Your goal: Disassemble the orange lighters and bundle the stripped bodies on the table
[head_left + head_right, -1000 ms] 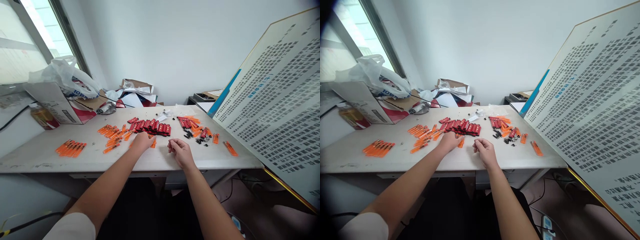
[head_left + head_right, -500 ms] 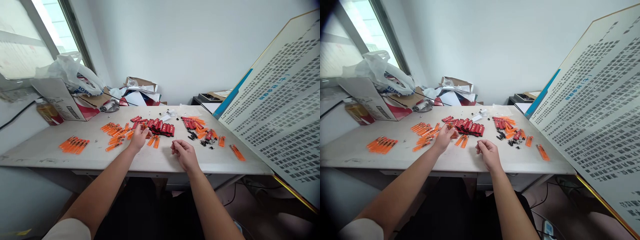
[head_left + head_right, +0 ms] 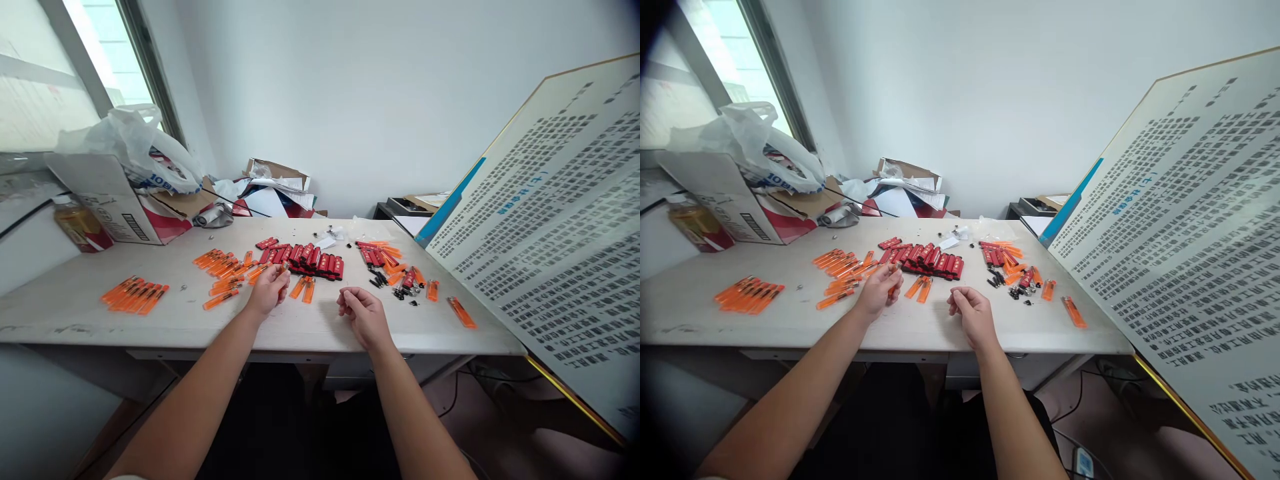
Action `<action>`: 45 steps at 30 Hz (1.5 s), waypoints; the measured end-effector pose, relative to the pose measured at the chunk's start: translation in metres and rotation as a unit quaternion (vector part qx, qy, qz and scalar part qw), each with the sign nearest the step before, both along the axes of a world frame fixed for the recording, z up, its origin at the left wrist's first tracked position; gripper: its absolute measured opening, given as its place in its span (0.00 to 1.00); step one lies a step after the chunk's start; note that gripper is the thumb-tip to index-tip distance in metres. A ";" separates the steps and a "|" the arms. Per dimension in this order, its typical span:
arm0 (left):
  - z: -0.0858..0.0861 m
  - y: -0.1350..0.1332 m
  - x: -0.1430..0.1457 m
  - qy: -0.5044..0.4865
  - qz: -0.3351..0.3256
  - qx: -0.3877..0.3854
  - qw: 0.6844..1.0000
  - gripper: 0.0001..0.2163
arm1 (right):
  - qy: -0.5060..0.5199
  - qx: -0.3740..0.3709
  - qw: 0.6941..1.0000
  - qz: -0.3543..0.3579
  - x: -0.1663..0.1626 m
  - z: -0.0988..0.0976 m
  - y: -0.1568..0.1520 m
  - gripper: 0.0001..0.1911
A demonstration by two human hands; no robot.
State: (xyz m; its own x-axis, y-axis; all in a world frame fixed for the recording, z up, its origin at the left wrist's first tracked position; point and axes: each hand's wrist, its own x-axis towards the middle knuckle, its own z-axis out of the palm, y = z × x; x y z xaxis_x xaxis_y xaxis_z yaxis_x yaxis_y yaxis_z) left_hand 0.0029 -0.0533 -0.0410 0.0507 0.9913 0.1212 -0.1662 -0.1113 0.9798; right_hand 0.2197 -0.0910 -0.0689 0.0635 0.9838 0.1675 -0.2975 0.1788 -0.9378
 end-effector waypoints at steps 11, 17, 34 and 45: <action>0.008 -0.006 -0.009 -0.185 -0.103 -0.081 0.974 0.13 | 0.002 -0.001 1.000 -0.005 -0.001 0.002 0.000 0.15; 0.014 -0.008 -0.008 -0.212 -0.105 -0.083 0.968 0.12 | -0.005 0.000 1.000 -0.007 0.000 0.001 0.000 0.16; 0.015 -0.011 -0.008 -0.230 -0.117 -0.071 0.964 0.11 | 0.001 -0.005 1.000 -0.008 -0.001 0.002 0.000 0.16; 0.015 -0.011 -0.008 -0.236 -0.110 -0.086 0.962 0.13 | -0.005 -0.004 1.000 -0.012 0.000 0.003 -0.001 0.16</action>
State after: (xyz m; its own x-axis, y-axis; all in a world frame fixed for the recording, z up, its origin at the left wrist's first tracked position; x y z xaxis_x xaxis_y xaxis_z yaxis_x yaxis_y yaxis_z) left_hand -0.0054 -0.0646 -0.0260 0.2414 0.9703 0.0171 -0.5971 0.1347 0.7907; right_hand 0.2192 -0.0920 -0.0661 0.0851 0.9835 0.1595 -0.2839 0.1774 -0.9423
